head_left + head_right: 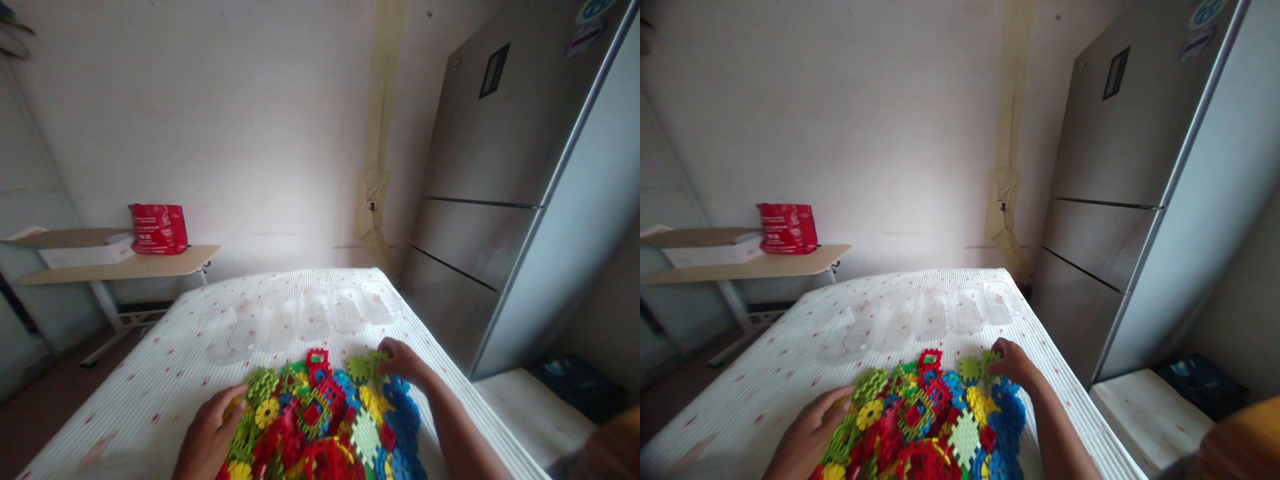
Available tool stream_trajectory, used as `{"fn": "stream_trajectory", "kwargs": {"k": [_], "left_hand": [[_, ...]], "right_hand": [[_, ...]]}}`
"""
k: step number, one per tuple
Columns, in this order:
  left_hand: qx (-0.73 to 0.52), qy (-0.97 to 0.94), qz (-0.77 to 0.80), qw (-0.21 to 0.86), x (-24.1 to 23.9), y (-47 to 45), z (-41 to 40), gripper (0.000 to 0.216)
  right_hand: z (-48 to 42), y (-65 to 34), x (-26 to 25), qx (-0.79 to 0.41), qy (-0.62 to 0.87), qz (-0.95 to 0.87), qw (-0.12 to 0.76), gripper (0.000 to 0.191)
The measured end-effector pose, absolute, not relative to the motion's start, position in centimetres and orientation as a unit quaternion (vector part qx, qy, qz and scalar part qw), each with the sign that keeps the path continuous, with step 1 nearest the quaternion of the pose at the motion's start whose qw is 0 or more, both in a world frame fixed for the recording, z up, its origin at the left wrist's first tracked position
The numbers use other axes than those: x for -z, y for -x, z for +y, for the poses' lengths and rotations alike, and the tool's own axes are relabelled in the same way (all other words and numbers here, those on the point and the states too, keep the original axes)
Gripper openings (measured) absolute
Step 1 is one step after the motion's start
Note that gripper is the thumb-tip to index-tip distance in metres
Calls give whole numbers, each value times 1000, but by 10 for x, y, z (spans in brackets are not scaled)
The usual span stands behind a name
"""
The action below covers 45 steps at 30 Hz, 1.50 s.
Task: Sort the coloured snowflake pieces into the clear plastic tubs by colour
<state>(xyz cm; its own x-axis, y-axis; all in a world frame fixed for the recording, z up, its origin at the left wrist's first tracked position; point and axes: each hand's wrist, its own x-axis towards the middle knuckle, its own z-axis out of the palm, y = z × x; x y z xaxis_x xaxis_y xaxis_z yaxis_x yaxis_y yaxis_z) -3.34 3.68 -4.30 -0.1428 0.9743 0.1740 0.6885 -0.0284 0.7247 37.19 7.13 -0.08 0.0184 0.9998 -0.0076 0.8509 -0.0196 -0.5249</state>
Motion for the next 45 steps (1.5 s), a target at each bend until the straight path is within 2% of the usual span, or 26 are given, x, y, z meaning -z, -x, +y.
{"fn": "stream_trajectory", "kwargs": {"k": [8, 14, 20, 23, 30, 37, 45], "left_hand": [[-361, -620, 666, 204, 43, 34, 36, 39], [-357, -624, 665, 203, 47, 35, 37, 41], [-362, -629, 659, 198, 45, 36, 38, 39], [-366, -627, 659, 197, 45, 35, 37, 38], [-357, -624, 663, 208, 44, 34, 37, 40], [-355, -629, 661, 206, 46, 35, 37, 41], [-360, -630, 659, 197, 46, 35, 37, 37]], "right_hand": [[74, -373, 4, -105, 732, -632, 232, 19], [66, -367, -3, -76, 723, -652, 218, 41], [59, -351, -10, -42, 782, -609, 126, 54], [59, -346, -9, -37, 787, -606, 107, 49], [63, -355, 0, -56, 758, -637, 128, 38], [66, -363, 3, -53, 722, -667, 177, 57], [67, -338, 3, -73, 611, -760, 209, 64]]}}
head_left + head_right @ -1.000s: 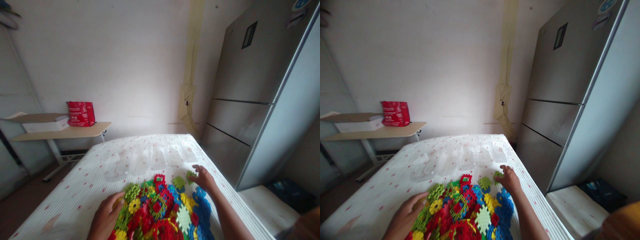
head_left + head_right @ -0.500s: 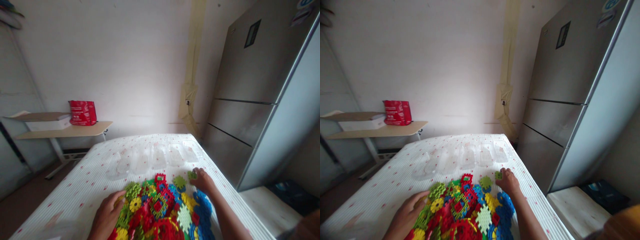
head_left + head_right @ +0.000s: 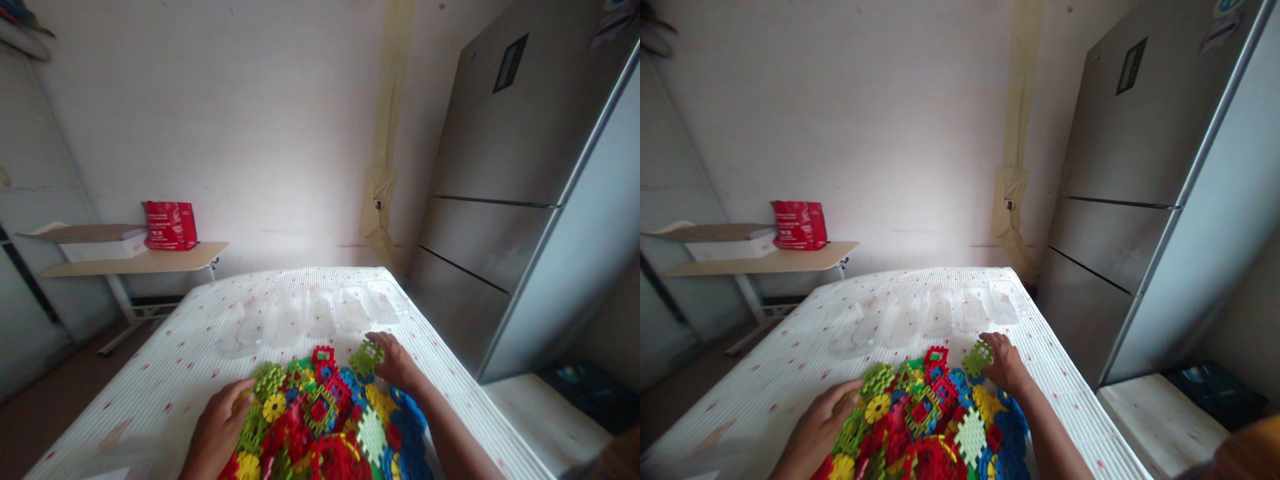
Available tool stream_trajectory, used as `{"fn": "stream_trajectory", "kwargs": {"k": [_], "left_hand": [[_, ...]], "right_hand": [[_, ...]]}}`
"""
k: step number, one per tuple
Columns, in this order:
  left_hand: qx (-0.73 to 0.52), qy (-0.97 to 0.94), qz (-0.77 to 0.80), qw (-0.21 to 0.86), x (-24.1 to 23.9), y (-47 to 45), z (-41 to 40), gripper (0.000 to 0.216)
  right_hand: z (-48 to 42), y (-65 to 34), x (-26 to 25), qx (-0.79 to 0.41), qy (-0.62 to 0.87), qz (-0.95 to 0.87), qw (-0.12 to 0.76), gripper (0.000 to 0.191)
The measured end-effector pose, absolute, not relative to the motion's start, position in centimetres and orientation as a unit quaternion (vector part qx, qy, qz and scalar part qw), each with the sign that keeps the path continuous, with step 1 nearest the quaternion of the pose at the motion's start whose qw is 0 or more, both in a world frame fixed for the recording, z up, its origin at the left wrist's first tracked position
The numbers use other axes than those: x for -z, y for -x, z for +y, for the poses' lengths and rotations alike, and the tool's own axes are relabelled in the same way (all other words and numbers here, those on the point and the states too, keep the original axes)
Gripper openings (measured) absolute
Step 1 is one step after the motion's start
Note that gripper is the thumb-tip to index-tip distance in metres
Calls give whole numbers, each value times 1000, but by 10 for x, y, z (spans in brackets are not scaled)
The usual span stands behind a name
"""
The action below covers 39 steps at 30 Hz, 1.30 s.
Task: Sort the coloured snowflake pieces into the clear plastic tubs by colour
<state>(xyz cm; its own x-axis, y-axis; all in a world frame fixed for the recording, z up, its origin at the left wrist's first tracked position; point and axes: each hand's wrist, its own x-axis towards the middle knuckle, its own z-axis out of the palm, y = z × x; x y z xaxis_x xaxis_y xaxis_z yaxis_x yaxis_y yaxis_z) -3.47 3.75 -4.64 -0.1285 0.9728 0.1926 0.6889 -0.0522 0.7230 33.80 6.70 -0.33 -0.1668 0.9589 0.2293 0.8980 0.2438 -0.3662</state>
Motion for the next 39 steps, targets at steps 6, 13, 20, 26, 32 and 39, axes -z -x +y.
{"fn": "stream_trajectory", "kwargs": {"k": [6, 13, 20, 26, 32, 39], "left_hand": [[-357, -635, 656, 200, 45, 35, 36, 39], [-357, -634, 657, 196, 40, 33, 36, 39], [-352, -635, 661, 191, 43, 34, 36, 39], [-358, -632, 660, 193, 46, 35, 37, 39], [-357, -635, 659, 187, 46, 35, 37, 38], [-357, -635, 660, 182, 46, 35, 37, 39]], "right_hand": [[63, -329, 0, -81, 569, -791, 208, 70], [60, -323, -5, -86, 556, -808, 173, 75], [63, -321, -3, -87, 555, -819, 121, 76], [64, -321, -5, -87, 560, -815, 121, 70], [64, -338, -11, -53, 596, -785, 162, 65], [60, -371, -21, -11, 723, -670, 168, 52]]}}
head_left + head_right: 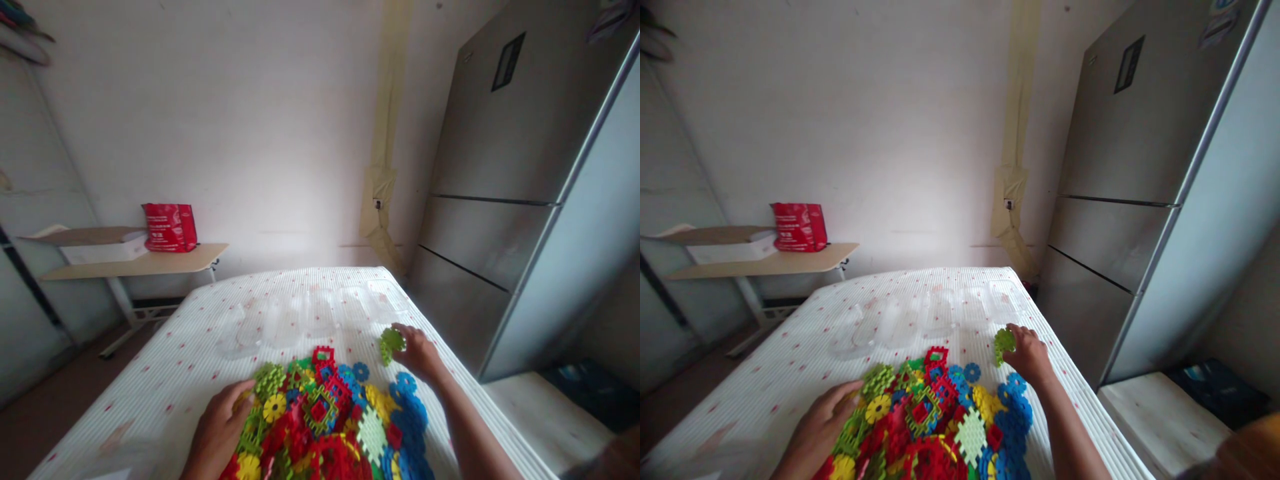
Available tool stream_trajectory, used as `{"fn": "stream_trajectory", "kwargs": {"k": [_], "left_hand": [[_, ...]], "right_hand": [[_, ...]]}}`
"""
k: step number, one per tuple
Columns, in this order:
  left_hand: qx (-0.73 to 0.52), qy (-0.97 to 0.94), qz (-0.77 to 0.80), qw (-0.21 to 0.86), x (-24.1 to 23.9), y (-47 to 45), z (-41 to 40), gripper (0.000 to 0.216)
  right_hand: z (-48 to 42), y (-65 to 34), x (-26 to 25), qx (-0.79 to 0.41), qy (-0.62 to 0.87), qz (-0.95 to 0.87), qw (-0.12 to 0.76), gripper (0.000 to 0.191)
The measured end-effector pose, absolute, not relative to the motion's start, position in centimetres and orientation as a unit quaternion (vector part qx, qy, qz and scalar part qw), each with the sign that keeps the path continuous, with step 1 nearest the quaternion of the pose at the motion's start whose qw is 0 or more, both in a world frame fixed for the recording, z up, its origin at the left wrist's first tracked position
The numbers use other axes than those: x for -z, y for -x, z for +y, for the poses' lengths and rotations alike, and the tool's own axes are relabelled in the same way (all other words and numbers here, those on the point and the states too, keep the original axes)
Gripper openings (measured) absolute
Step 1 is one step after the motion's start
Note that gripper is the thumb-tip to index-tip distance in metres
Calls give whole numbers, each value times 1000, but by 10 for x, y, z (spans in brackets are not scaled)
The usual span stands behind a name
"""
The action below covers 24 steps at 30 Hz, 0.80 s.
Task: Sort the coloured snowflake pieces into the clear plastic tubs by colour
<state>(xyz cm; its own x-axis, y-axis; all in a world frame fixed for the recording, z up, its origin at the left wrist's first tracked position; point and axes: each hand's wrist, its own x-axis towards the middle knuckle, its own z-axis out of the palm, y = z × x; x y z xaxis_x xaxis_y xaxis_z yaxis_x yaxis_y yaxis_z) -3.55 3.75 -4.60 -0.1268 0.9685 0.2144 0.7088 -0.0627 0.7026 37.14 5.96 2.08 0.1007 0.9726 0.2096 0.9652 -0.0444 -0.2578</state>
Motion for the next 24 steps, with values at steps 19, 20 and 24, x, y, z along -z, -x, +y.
{"fn": "stream_trajectory", "kwargs": {"k": [19, 20, 24], "left_hand": [[-361, -625, 664, 193, 39, 32, 35, 38], [-363, -626, 663, 192, 39, 32, 34, 38], [-366, -633, 655, 192, 38, 31, 34, 38]], "right_hand": [[59, -352, -10, -47, 788, -607, 93, 59], [59, -352, -12, -44, 790, -604, 93, 58], [57, -354, -21, -29, 800, -593, 88, 57]]}}
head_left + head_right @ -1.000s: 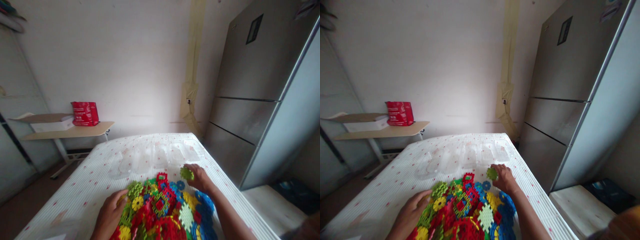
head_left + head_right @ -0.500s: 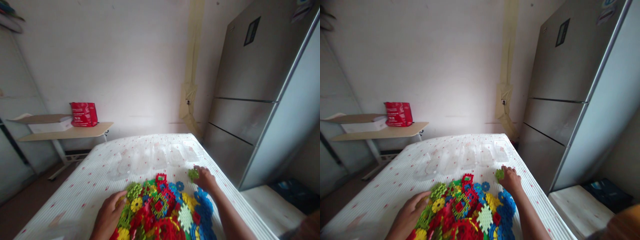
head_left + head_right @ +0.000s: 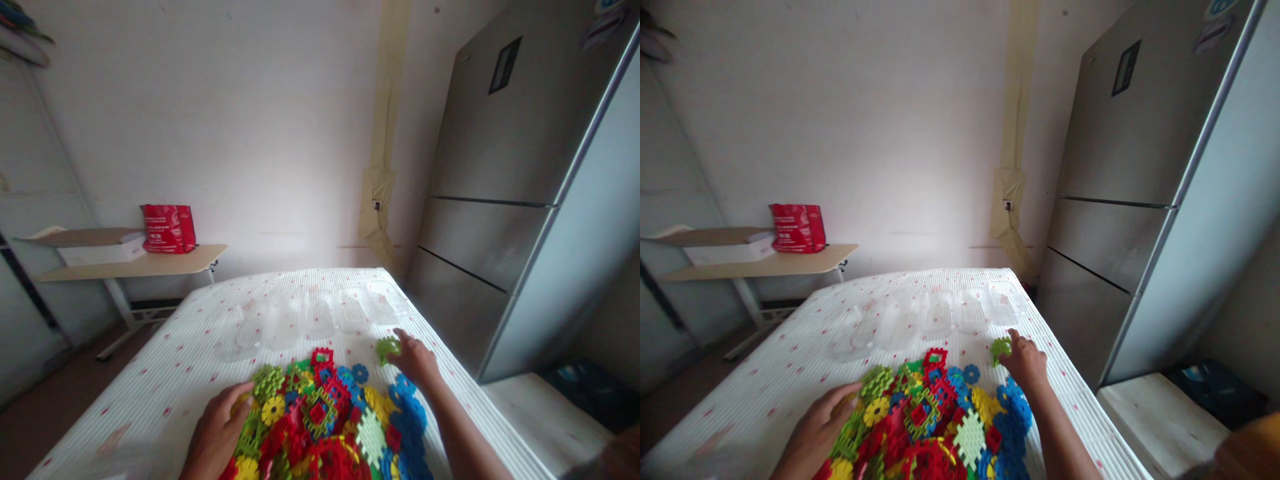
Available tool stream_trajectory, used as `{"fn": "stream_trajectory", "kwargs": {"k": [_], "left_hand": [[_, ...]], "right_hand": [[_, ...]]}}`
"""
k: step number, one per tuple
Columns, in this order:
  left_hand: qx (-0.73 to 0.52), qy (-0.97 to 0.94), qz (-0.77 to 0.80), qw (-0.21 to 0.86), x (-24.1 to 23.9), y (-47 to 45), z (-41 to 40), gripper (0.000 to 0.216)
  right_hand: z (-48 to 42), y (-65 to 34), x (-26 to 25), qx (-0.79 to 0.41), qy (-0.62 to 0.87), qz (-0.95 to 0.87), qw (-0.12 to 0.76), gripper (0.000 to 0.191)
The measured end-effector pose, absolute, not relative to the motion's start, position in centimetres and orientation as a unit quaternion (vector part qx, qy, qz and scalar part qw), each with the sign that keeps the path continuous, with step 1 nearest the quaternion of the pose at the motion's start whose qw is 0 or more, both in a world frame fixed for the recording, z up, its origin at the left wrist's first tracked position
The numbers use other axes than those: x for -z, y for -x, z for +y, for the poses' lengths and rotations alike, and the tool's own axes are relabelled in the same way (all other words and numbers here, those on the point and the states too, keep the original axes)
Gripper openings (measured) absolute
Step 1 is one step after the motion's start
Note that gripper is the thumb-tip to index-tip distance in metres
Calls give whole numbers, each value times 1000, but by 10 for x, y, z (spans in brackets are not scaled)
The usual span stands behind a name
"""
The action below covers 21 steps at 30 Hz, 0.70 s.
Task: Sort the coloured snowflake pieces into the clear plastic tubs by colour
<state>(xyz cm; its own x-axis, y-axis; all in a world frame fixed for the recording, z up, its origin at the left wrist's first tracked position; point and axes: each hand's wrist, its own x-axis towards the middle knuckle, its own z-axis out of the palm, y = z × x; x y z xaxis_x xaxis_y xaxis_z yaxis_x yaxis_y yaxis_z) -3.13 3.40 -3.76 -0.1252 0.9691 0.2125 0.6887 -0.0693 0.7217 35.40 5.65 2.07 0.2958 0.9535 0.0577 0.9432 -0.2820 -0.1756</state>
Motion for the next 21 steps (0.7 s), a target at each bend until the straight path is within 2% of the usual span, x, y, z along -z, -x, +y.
{"fn": "stream_trajectory", "kwargs": {"k": [13, 21], "left_hand": [[-361, -626, 663, 195, 38, 31, 35, 39], [-367, -627, 659, 196, 38, 32, 35, 38]], "right_hand": [[54, -343, -20, -29, 785, -616, 58, 57], [55, -343, -24, -2, 803, -591, 82, 54]]}}
